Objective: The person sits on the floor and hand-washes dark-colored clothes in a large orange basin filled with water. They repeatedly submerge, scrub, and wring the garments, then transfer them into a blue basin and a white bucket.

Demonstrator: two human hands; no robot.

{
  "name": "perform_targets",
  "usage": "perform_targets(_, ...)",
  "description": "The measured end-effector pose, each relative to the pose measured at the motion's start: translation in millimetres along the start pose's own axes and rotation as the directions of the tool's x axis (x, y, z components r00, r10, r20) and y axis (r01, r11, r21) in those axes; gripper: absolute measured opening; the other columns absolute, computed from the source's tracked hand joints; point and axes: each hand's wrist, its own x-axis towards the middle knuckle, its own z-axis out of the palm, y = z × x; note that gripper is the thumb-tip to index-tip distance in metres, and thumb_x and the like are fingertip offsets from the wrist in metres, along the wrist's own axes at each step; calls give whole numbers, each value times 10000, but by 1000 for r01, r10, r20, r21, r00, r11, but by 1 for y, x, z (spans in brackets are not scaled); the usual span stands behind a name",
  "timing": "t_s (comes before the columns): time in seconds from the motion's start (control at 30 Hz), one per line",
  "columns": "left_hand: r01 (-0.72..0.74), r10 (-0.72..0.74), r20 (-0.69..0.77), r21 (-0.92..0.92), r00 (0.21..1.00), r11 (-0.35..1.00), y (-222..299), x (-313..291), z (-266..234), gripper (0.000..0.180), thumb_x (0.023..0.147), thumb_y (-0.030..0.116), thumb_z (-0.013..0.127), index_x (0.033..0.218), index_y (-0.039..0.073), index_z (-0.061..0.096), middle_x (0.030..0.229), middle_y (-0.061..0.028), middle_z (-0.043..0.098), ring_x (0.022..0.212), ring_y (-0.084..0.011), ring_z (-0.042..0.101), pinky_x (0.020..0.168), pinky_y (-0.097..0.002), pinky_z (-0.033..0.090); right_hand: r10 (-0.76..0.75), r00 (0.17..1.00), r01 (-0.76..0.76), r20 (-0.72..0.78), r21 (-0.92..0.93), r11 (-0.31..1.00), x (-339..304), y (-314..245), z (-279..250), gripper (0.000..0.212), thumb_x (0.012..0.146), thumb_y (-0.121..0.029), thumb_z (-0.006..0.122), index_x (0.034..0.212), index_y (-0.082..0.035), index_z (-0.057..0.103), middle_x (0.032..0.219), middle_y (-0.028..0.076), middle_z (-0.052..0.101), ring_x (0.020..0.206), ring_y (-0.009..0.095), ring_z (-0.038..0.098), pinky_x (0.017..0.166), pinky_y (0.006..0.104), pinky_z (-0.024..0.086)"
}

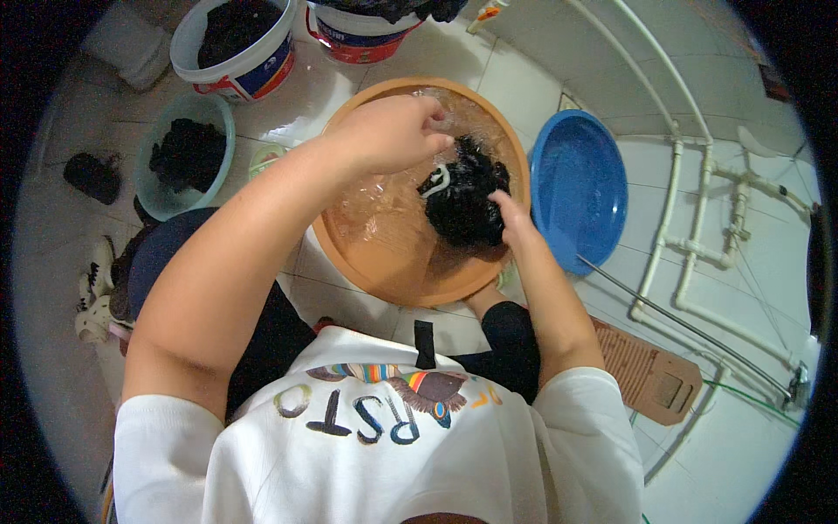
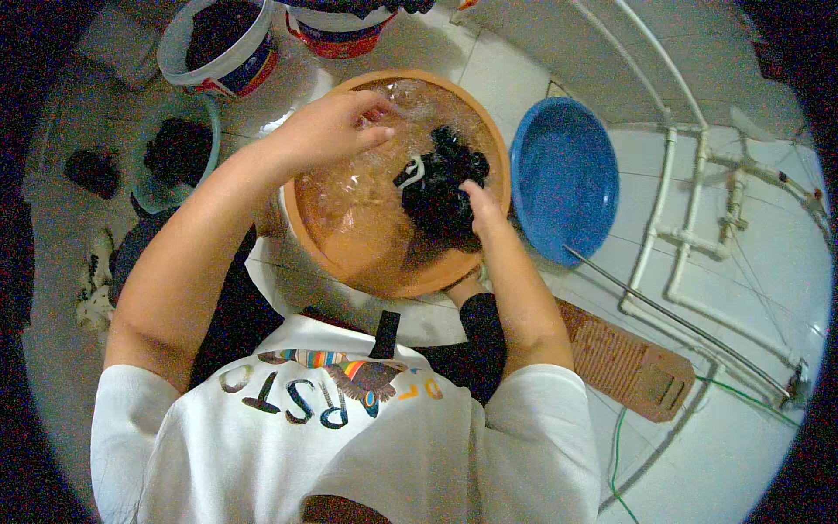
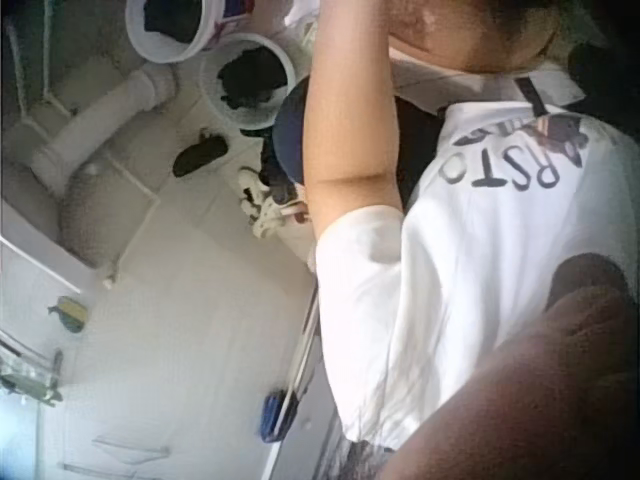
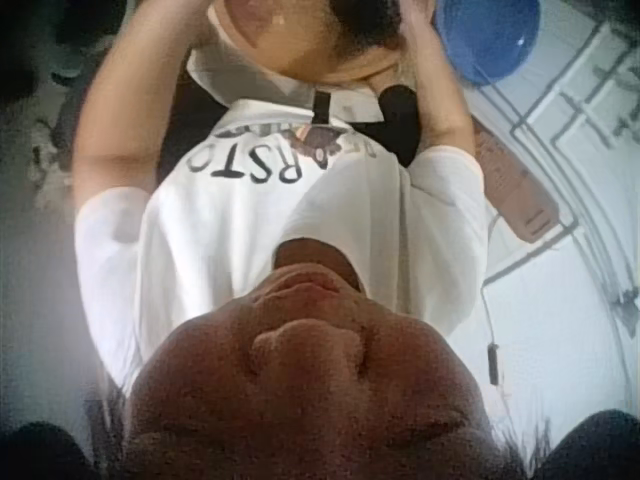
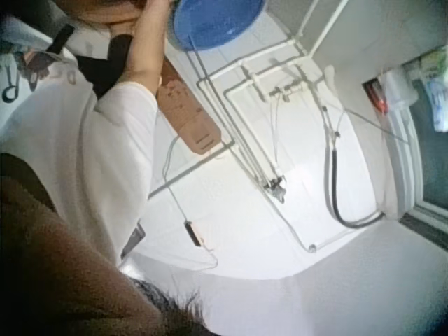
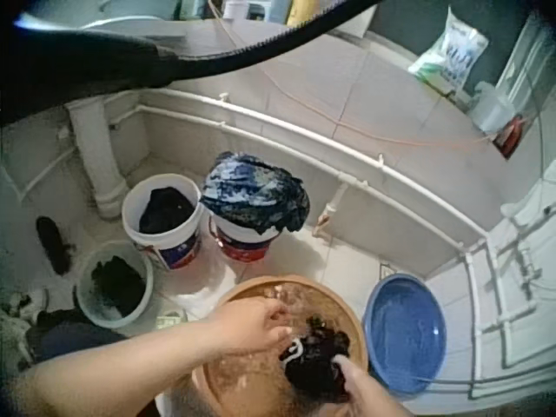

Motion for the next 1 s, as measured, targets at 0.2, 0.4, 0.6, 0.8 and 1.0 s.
perform_targets(0.2, -30, -103, 264, 458, 959, 889, 7, -9, 6, 577, 626, 315, 726, 1085, 38, 514, 1058, -131, 557, 992, -285, 539, 827, -379, 450, -216, 971, 173, 102, 320, 931, -166, -136, 19, 220, 703, -190, 571, 829, -10, 595, 830, 110, 622, 753, 267, 593, 752, 397, 487)
perform_targets(0.4, -37, -77, 202, 509, 976, 860, 1, -12, 34, 1177, 475, 395, 819, 1357, 63, 113, 1398, -154, 186, 1249, -357, 266, 933, -448, 375, -566, 739, 339, 366, 524, 781, -286, -205, 25, 266, 757, -200, 516, 915, -1, 593, 968, 121, 614, 896, 275, 581, 836, 414, 455)
perform_targets(0.6, -140, 207, -193, 312, 959, 940, 28, 2, 31, 1277, 455, 399, 821, 1373, 100, -15, 1428, -141, 69, 1299, -354, 132, 960, -541, 301, -725, 580, 448, 370, 599, 664, -361, -226, 41, 240, 752, -185, 503, 901, -26, 606, 928, 116, 630, 855, 262, 602, 811, 381, 472)
perform_targets(0.8, -511, 285, -607, -238, 742, 826, 27, 30, 10, 784, 618, 294, 738, 1264, 88, 345, 1089, -146, 553, 991, -263, 536, 846, -334, 412, -770, 347, 416, 536, 648, 638, -372, -218, 34, 348, 759, -246, 483, 992, -11, 590, 979, 127, 618, 888, 264, 599, 801, 377, 483)
perform_targets(1.0, -210, -198, -240, -964, 950, 161, 37, 26, 10, 250, 769, 187, 587, 930, -4, 584, 846, -97, 616, 763, -177, 585, 691, -304, 467, -716, 618, 374, 324, 679, 631, -299, -171, -26, 528, 654, -274, 498, 1115, -18, 527, 1103, 167, 553, 989, 332, 544, 841, 478, 450)
